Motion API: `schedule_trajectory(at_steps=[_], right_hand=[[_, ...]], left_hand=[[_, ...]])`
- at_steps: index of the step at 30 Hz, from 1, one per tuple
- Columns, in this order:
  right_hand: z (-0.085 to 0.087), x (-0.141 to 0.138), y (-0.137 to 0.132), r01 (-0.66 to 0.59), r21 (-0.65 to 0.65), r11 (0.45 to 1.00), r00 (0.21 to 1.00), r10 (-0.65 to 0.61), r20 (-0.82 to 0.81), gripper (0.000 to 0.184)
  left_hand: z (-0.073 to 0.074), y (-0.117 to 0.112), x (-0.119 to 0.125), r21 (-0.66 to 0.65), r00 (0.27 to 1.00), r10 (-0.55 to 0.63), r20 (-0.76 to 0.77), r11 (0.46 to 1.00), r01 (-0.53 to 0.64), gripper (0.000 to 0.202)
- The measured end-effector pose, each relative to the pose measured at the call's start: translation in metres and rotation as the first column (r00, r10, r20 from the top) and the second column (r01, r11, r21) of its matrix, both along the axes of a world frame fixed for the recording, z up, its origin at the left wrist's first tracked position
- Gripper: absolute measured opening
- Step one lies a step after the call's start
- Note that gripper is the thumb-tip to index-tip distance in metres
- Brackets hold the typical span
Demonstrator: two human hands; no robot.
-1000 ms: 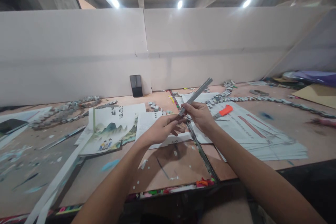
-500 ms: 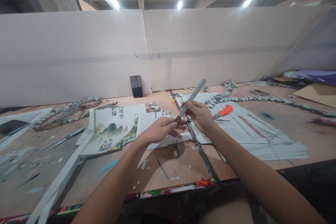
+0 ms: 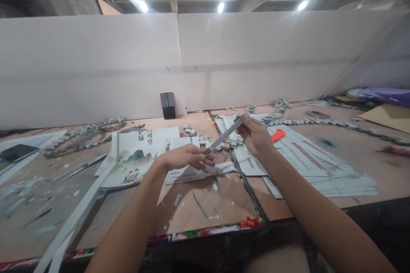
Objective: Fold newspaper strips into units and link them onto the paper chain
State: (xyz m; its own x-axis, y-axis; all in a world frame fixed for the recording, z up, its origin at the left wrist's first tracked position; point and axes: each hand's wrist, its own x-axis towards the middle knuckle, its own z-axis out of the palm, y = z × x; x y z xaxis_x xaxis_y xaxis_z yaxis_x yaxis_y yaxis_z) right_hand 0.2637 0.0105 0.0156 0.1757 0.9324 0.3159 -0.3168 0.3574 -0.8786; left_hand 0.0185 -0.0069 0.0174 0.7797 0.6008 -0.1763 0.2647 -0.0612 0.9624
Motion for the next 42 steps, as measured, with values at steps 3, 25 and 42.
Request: schedule_trajectory(at_steps=[3, 25, 42], right_hand=[[-0.001, 0.002, 0.003, 0.024, 0.005, 1.000, 1.000, -0.024, -0.020, 0.025], [-0.013, -0.027, -0.011, -0.064, 0.033, 0.997, 0.980, 0.056, 0.192, 0.030], [-0.017, -0.035, -0.016, -0.078, 0.005, 0.997, 0.980, 0.076, 0.186, 0.028]], left_hand=[[0.002, 0.002, -0.007, 0.015, 0.999, -0.003, -0.049, 1.000, 0.004, 0.028], [-0.008, -0.014, 0.046, 0.457, 0.904, 0.384, 0.186, 0.781, -0.426, 0.037], [-0.002, -0.022, 0.053, 0.548, 0.861, 0.429, 0.273, 0.666, -0.506, 0.032]])
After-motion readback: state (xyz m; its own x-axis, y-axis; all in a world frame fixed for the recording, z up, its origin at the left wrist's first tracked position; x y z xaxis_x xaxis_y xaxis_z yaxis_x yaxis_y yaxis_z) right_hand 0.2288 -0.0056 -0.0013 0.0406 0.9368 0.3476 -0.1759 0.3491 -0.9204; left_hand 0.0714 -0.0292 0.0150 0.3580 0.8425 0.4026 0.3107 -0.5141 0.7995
